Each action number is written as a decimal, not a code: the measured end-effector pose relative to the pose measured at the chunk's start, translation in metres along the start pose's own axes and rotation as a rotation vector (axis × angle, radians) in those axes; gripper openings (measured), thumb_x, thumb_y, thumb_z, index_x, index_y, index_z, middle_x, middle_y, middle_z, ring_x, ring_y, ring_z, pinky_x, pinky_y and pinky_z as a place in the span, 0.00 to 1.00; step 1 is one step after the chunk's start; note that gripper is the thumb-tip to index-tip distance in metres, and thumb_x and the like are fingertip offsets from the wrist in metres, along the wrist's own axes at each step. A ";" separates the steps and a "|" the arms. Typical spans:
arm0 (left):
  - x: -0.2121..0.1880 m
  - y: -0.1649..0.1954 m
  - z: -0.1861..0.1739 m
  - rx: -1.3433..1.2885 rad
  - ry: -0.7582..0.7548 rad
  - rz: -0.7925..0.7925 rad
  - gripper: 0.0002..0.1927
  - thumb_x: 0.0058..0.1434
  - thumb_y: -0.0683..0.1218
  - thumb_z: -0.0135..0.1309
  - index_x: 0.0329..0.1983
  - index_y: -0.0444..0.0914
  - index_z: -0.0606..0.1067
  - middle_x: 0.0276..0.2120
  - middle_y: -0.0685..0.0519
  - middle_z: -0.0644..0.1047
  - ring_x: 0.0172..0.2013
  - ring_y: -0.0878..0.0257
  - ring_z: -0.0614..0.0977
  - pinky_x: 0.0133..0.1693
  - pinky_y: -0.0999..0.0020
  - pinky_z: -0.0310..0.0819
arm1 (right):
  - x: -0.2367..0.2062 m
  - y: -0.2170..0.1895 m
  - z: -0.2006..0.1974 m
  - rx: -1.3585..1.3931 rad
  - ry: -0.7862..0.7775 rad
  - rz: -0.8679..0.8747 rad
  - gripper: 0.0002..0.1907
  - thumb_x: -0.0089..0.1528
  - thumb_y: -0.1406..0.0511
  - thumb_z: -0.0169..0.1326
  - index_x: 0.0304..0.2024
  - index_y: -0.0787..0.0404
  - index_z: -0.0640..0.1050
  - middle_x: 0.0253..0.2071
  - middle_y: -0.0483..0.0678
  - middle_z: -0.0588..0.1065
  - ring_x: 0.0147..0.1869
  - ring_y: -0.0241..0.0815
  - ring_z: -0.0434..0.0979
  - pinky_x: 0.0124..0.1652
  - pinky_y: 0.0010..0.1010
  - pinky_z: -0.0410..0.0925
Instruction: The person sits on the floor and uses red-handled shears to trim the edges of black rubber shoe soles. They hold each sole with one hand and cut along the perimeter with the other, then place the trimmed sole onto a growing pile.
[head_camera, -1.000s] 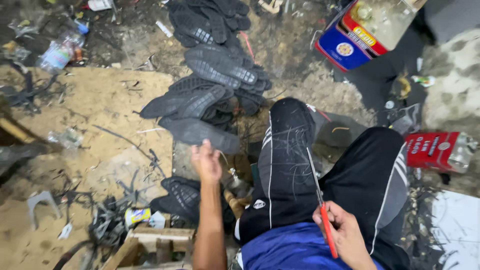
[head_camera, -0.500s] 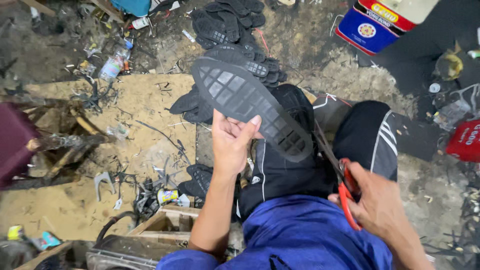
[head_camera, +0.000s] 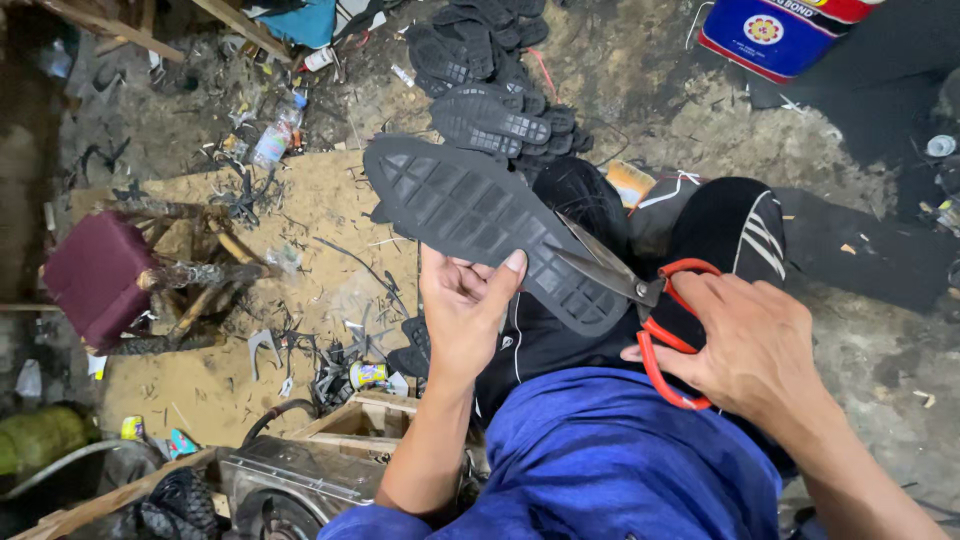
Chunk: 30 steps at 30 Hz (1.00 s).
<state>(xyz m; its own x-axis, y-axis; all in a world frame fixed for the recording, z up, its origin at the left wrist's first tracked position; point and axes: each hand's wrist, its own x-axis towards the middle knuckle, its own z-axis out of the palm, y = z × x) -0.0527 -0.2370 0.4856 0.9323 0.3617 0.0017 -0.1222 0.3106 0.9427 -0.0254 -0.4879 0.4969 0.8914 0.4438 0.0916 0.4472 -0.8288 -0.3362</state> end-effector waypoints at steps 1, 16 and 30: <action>-0.001 0.000 0.001 0.012 -0.001 0.000 0.28 0.63 0.30 0.57 0.65 0.32 0.62 0.47 0.46 0.79 0.36 0.68 0.81 0.36 0.76 0.76 | -0.001 0.001 0.001 0.008 -0.001 -0.003 0.41 0.37 0.38 0.66 0.40 0.60 0.80 0.28 0.50 0.77 0.31 0.53 0.77 0.34 0.41 0.68; -0.014 -0.010 -0.002 0.034 -0.056 -0.050 0.28 0.63 0.30 0.57 0.65 0.32 0.63 0.49 0.46 0.79 0.41 0.65 0.83 0.41 0.72 0.81 | -0.007 0.002 0.013 0.147 0.009 -0.052 0.36 0.42 0.39 0.66 0.35 0.61 0.78 0.22 0.52 0.76 0.27 0.56 0.78 0.31 0.43 0.69; -0.016 -0.004 0.000 -0.070 -0.067 -0.059 0.25 0.65 0.31 0.56 0.65 0.29 0.65 0.54 0.45 0.79 0.52 0.61 0.83 0.55 0.68 0.79 | -0.013 0.003 0.022 0.305 -0.067 -0.053 0.38 0.43 0.43 0.67 0.44 0.63 0.77 0.20 0.51 0.74 0.24 0.55 0.78 0.26 0.43 0.69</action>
<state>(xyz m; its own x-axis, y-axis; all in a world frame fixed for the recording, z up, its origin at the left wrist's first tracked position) -0.0668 -0.2438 0.4820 0.9589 0.2824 -0.0282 -0.0880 0.3906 0.9164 -0.0370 -0.4880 0.4740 0.8562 0.5133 0.0582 0.4412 -0.6680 -0.5993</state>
